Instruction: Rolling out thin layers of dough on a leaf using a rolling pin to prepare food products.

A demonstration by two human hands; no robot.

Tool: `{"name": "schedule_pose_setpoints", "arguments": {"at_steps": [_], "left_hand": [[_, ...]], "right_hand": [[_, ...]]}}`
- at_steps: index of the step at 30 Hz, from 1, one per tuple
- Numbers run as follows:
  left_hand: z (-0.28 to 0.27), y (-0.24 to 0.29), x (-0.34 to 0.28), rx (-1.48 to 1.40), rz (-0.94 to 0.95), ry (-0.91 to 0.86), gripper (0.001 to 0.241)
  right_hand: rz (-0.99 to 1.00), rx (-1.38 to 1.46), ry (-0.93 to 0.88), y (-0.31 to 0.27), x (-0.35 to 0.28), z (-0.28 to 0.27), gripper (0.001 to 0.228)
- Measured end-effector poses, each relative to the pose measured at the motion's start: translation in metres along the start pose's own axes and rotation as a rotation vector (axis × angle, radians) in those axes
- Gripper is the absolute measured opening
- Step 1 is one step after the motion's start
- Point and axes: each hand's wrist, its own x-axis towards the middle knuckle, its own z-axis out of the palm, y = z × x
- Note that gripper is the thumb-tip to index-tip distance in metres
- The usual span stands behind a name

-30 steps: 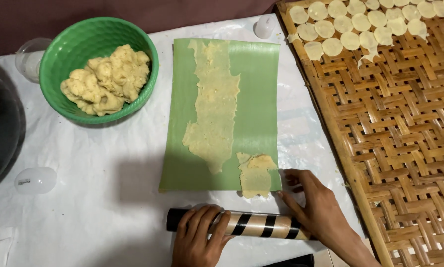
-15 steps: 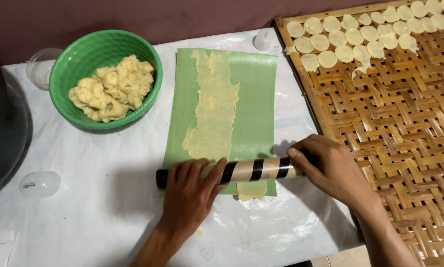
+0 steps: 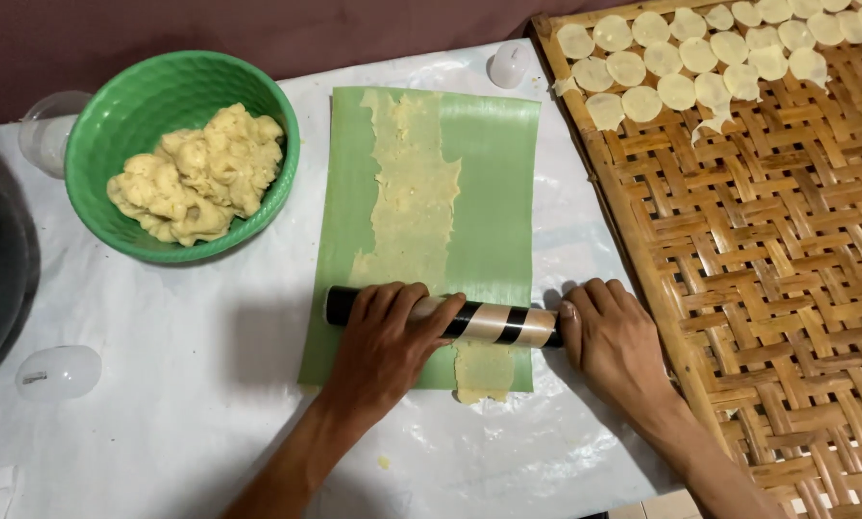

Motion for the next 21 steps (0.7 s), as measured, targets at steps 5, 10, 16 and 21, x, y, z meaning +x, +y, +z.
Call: {"name": "schedule_pose_setpoints", "arguments": {"at_steps": [5,10,16,21], "left_hand": [[-0.007,0.002,0.002,0.015,-0.012,-0.097,0.045],[-0.020,-0.006,0.023,-0.083,-0.027,-0.237,0.045],[-0.021,-0.008,0.040,0.036,0.115,-0.127,0.058],[-0.015,0.001,0.016,0.027,0.080,-0.135,0.053]], "right_hand": [[0.038,-0.033,-0.077,0.002,-0.011,0.006,0.034],[0.124,0.108,-0.327,0.008,0.017,-0.009,0.044],[0.114,0.157,-0.184,0.010,0.025,-0.023,0.047],[0.003,0.103,-0.071,0.009,0.008,-0.002,0.040]]}}
